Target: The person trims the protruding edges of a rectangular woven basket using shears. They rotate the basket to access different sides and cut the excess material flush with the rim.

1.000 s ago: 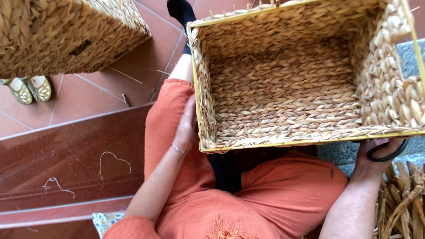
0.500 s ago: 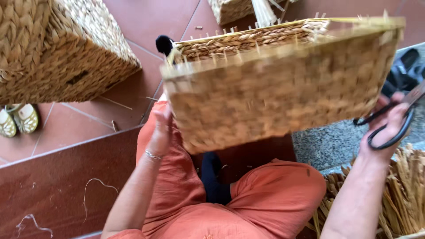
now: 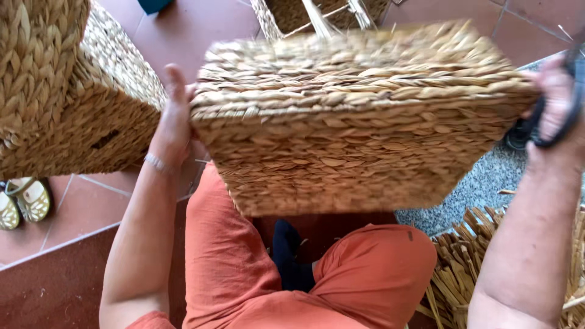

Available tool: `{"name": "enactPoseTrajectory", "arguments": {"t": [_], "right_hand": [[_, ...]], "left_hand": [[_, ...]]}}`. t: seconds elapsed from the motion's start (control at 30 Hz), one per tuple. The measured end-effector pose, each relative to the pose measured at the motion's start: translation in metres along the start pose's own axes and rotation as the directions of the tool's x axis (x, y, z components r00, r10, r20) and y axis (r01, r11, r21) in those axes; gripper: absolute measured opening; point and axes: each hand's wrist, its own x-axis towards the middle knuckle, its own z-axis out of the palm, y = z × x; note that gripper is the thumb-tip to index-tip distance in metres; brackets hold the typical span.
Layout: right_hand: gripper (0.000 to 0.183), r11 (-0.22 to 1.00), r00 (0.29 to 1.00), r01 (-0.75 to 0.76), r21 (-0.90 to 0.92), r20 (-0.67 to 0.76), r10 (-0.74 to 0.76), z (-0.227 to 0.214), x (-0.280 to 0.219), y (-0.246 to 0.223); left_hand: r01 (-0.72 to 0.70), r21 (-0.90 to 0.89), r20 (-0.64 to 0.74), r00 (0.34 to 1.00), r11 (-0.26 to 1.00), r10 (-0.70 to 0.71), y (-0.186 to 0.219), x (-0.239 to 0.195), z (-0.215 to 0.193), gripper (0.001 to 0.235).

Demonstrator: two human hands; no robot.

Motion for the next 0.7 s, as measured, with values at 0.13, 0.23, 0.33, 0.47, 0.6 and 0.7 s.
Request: {"name": "enactPoseTrajectory", "arguments": {"t": [0.13, 0.23, 0.33, 0.47, 0.6, 0.7], "right_hand": [[0.019, 0.998, 0.990, -0.037, 0.043, -0.138, 0.043, 0.032, 0.013, 0.036], [0.018, 0.981, 0.986, -0.084, 0.177, -0.126, 0.107, 0.035, 0.021, 0.071], [0.021, 0.944, 0.994, -0.063, 0.325, -0.066, 0.089, 0.020, 0.027, 0.100], [0.021, 0.982, 0.996, -0.017, 0.188, -0.082, 0.033, 0.028, 0.012, 0.155], [0.029, 0.969, 0.978, -0.205, -0.140, -0.073, 0.196, 0.033, -0.003, 0.205], [0.036, 0.972, 0.971, -0.220, -0.080, -0.109, 0.211, 0.024, -0.017, 0.221]], "left_hand": [[0.263, 0.179, -0.102, 0.963, 0.948, -0.248, -0.025, 0.056, 0.004, 0.114], [0.291, 0.243, -0.128, 0.955, 0.925, -0.267, -0.045, 0.084, 0.000, 0.108], [0.129, 0.078, 0.012, 0.991, 0.989, -0.131, -0.075, 0.084, 0.008, 0.085], [-0.012, 0.201, -0.008, 1.000, 0.979, 0.014, -0.115, 0.079, 0.031, 0.073], [0.141, -0.014, -0.050, 0.989, 0.990, -0.142, -0.149, 0.085, 0.041, 0.077], [0.225, -0.098, -0.084, 0.969, 0.969, -0.234, -0.169, 0.077, 0.043, 0.075]]}}
